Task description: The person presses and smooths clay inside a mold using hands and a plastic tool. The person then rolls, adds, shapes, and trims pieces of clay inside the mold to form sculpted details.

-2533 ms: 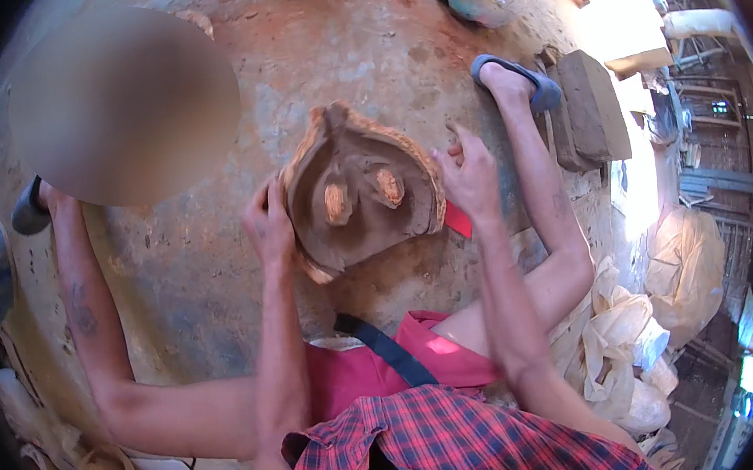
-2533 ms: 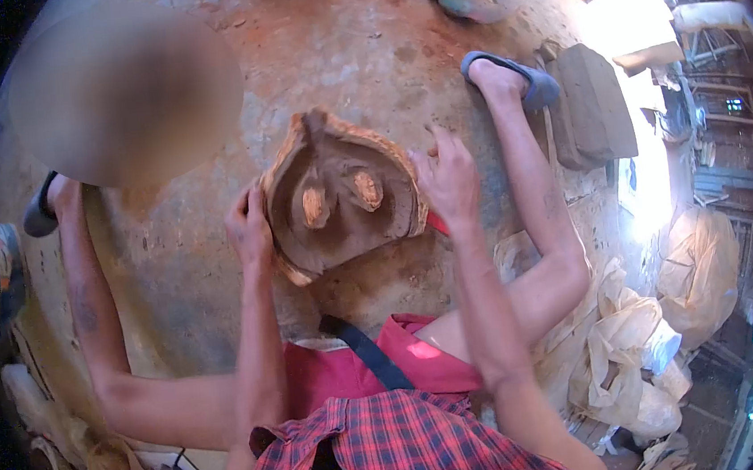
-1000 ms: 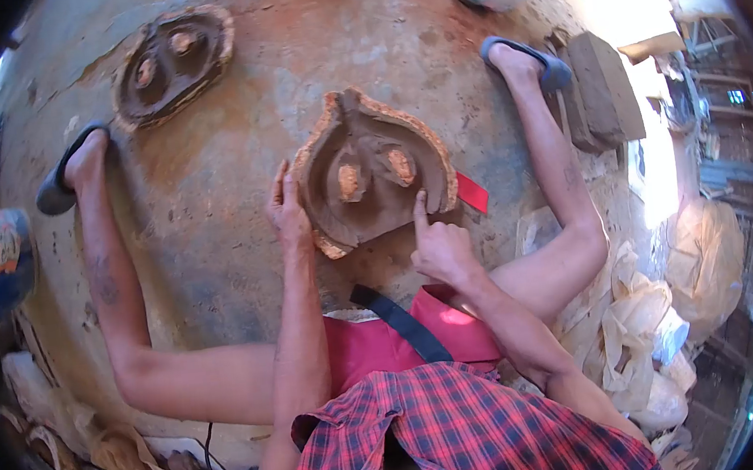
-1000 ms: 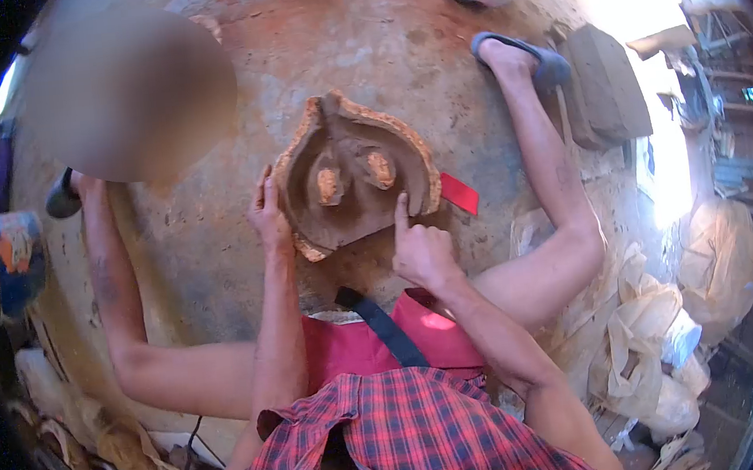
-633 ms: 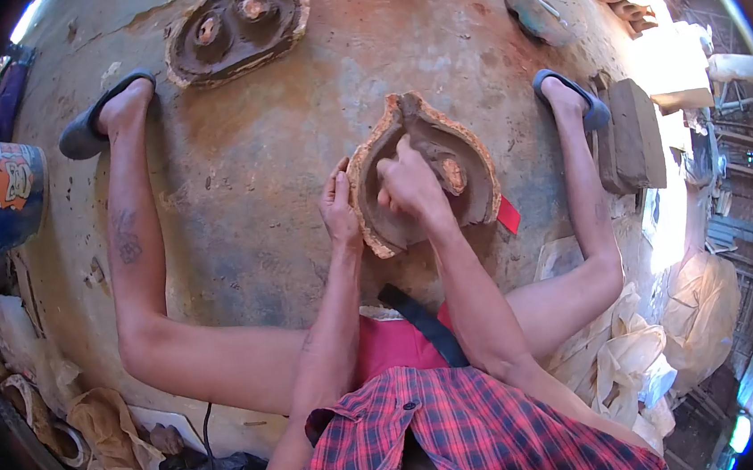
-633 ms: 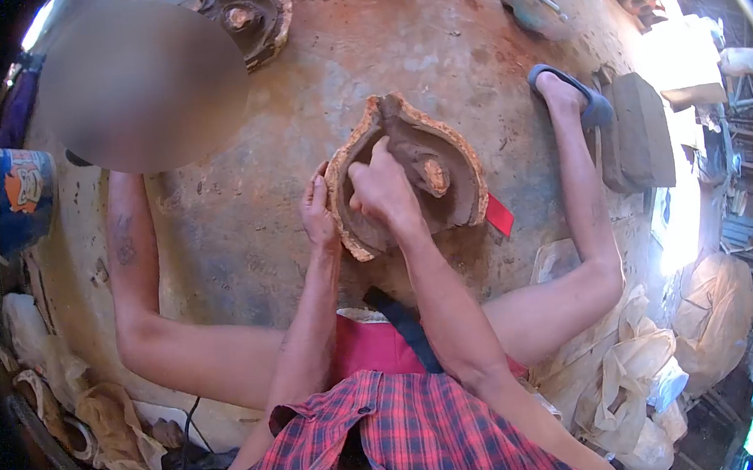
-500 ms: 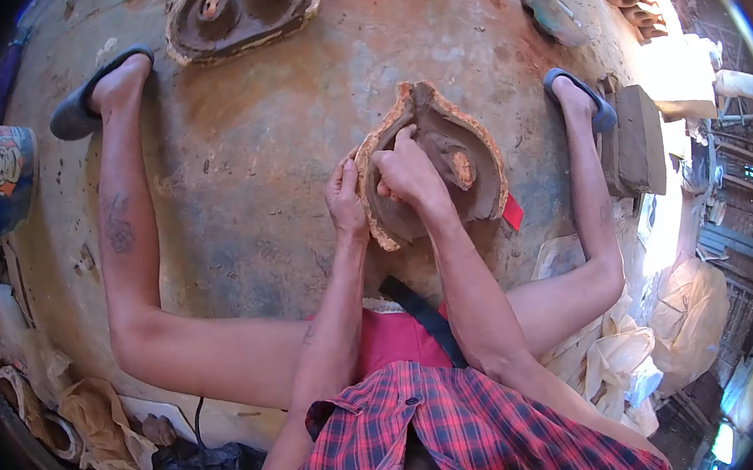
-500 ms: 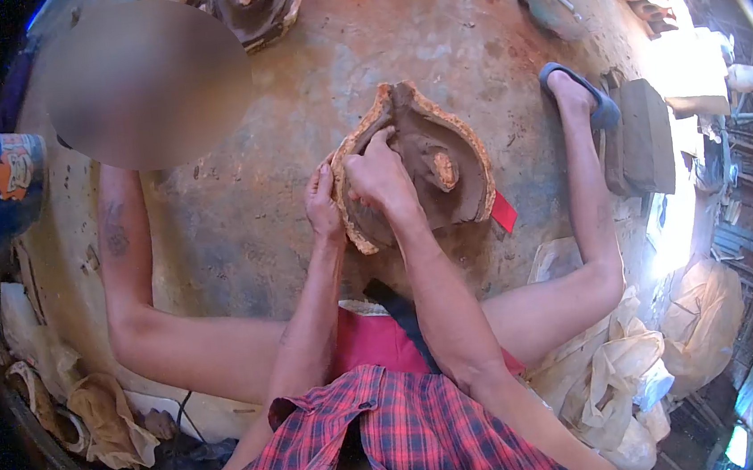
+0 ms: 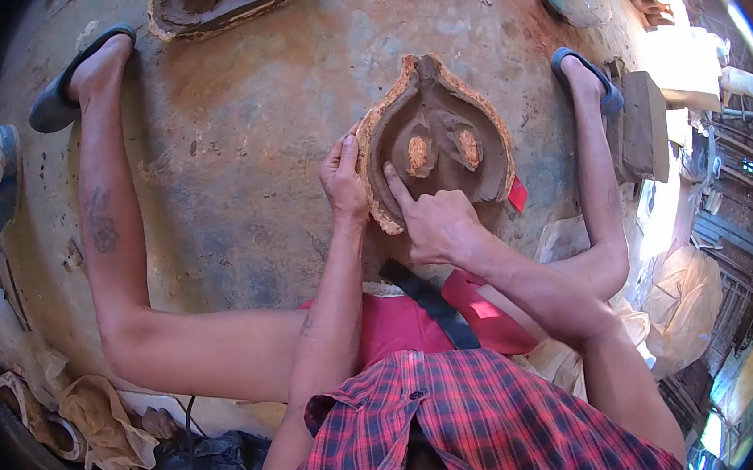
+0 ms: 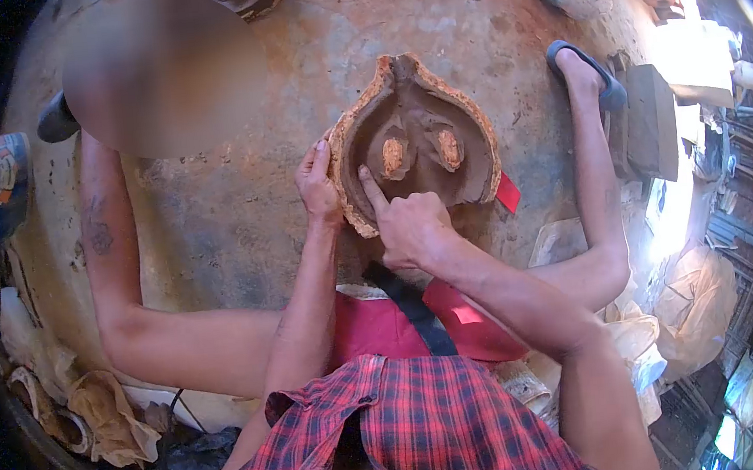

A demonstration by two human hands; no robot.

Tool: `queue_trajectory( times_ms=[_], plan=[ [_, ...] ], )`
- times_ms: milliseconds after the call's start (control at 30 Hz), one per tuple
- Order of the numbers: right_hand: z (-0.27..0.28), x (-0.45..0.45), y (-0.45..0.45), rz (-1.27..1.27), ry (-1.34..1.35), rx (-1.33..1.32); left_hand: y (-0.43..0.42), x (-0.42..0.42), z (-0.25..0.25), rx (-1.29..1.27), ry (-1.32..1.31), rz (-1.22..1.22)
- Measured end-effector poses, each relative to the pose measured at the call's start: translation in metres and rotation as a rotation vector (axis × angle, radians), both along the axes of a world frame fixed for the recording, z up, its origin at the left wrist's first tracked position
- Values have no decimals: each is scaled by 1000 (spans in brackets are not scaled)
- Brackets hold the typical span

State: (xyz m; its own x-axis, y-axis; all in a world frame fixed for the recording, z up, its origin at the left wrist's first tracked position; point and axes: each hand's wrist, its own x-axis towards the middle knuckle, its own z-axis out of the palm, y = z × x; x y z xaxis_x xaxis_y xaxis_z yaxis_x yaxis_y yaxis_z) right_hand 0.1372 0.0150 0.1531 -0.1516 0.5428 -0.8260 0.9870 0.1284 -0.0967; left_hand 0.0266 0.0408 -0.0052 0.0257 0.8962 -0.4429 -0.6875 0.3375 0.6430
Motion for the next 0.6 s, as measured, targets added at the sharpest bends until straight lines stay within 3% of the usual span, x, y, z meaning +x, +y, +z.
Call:
queue_trajectory(
  times_ms=[67,267,433,600],
  plan=[
    [3,4,2,92,-38,-21,-1,0,0,-5,-3,0],
    [-11,13,-23,-83,131,127,-3,0,-4,14,31,-1],
    [-4,28,-25,189,36,118,3,1,-2,30,131,0],
    [-18,43,-43,178,81,180,3,-1,-1,65,127,-19]
  ],
)
